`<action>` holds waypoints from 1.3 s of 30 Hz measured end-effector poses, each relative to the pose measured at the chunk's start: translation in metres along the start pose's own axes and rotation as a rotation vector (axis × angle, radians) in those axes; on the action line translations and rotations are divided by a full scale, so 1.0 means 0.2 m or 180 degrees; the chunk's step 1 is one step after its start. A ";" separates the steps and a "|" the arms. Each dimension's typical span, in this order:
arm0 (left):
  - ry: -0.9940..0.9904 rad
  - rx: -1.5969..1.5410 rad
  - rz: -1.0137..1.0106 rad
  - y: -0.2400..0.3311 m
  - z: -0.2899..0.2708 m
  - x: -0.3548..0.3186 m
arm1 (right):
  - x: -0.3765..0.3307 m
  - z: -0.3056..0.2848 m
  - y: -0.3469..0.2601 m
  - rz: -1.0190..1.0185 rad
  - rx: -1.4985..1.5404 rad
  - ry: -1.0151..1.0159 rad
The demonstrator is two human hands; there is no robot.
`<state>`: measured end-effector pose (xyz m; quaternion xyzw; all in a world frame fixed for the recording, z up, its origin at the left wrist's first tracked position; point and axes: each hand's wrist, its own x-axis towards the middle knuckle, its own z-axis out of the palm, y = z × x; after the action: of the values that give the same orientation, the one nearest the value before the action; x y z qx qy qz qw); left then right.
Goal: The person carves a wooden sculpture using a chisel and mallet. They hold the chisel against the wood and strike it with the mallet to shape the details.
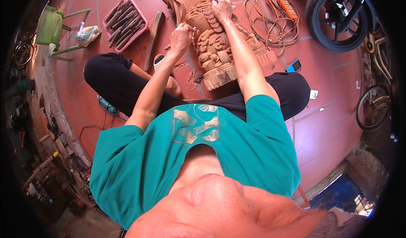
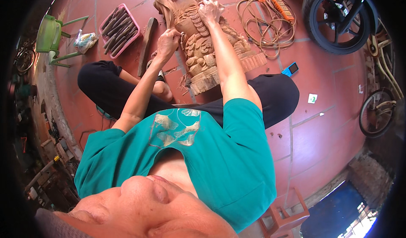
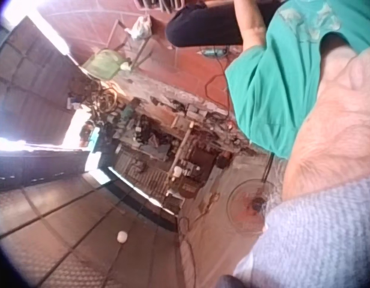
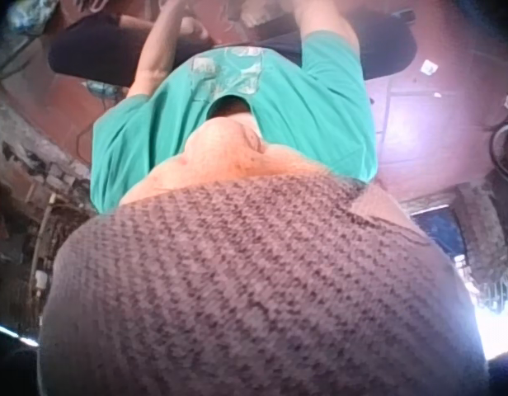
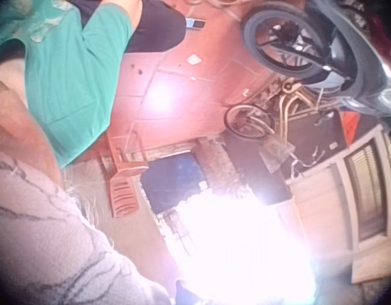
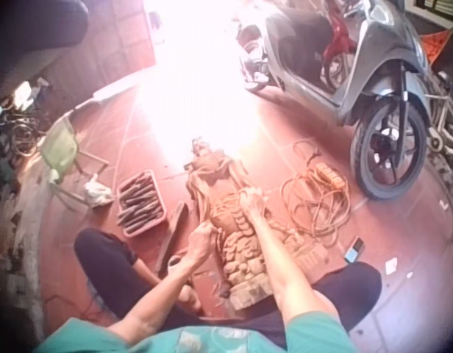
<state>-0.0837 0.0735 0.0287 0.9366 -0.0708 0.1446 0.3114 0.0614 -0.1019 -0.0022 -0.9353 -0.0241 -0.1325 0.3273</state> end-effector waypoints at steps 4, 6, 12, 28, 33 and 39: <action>-0.0295 0.0398 0.0097 0.02 0.05 -0.05 | 0.01 0.02 0.00 -0.0048 0.0035 0.0062; -0.0462 0.0454 0.0117 0.09 0.03 -0.08 | 0.00 0.03 0.05 -0.0017 0.0006 0.0063; -0.1113 0.0737 -0.0376 -0.05 0.03 -0.17 | 0.01 0.00 0.00 -0.0033 0.0018 -0.0019; -0.0436 0.0654 0.0284 0.11 0.02 -0.09 | 0.00 -0.01 0.01 0.0048 -0.0031 0.0007; -0.0893 0.0833 -0.0311 -0.01 -0.01 -0.13 | -0.01 0.00 0.01 -0.0039 -0.0071 0.0018; -0.0001 0.0048 -0.0329 0.04 0.00 -0.05 | 0.01 0.01 0.01 -0.0070 -0.0062 0.0112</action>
<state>-0.0944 0.0683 0.0303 0.9413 -0.0214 0.1287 0.3114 0.0633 -0.1017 -0.0042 -0.9356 -0.0273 -0.1528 0.3171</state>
